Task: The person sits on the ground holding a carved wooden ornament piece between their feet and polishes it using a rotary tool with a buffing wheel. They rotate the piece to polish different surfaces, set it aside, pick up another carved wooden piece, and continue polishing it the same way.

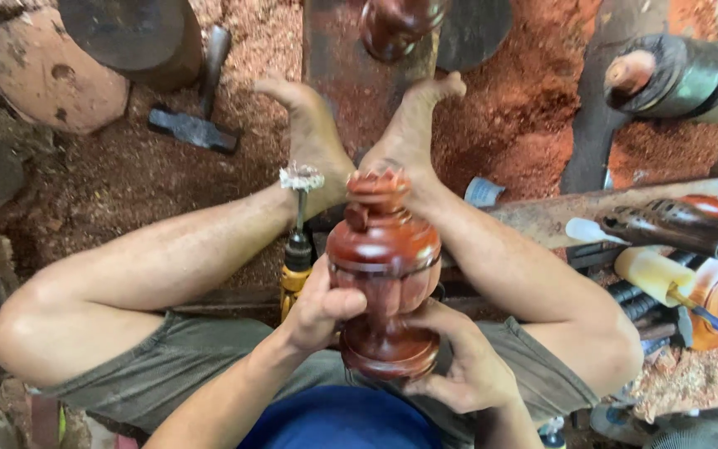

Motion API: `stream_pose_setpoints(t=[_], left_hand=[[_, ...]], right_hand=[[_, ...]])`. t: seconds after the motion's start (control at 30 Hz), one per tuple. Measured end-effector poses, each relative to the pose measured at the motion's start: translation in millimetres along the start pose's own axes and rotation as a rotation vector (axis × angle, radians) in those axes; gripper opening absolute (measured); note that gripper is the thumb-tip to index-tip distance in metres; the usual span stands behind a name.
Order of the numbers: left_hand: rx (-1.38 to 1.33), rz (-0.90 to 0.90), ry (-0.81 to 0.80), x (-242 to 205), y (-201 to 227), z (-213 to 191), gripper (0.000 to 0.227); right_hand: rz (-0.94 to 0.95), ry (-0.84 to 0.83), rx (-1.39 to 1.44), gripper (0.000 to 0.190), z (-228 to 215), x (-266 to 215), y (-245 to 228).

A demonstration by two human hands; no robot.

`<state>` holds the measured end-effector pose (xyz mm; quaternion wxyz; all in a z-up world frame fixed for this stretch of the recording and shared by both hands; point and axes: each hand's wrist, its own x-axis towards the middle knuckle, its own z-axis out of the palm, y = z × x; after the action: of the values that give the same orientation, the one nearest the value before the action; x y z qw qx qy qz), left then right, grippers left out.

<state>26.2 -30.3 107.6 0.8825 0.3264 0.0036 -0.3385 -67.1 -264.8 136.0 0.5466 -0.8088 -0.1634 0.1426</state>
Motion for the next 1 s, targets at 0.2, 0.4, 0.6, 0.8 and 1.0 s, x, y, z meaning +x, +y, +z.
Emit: stream_pose_setpoints(t=[0.2,0.4,0.6,0.8,1.0], left_hand=[[0.427,0.163,-0.079,0.6,26.0,-9.3,0.112],[0.517,0.081,-0.108,-2.8,24.8,-5.4,0.114],[0.541,0.121,-0.121,-8.0,24.9,-6.6,0.112],[0.683,0.250,-0.172,-11.8,20.6,-14.2,0.111],[0.751,0.362,-0.212,-11.1,19.2,-12.4,0.103]], right_hand=[[0.220,0.300,0.570,0.106,6.9,7.1,34.3],[0.227,0.264,0.426,0.119,11.0,30.1,16.6],[0.260,0.230,0.305,0.122,10.5,34.3,6.1],[0.218,0.193,0.256,0.121,12.8,28.5,5.8],[0.260,0.209,0.482,0.117,17.9,23.3,5.4]])
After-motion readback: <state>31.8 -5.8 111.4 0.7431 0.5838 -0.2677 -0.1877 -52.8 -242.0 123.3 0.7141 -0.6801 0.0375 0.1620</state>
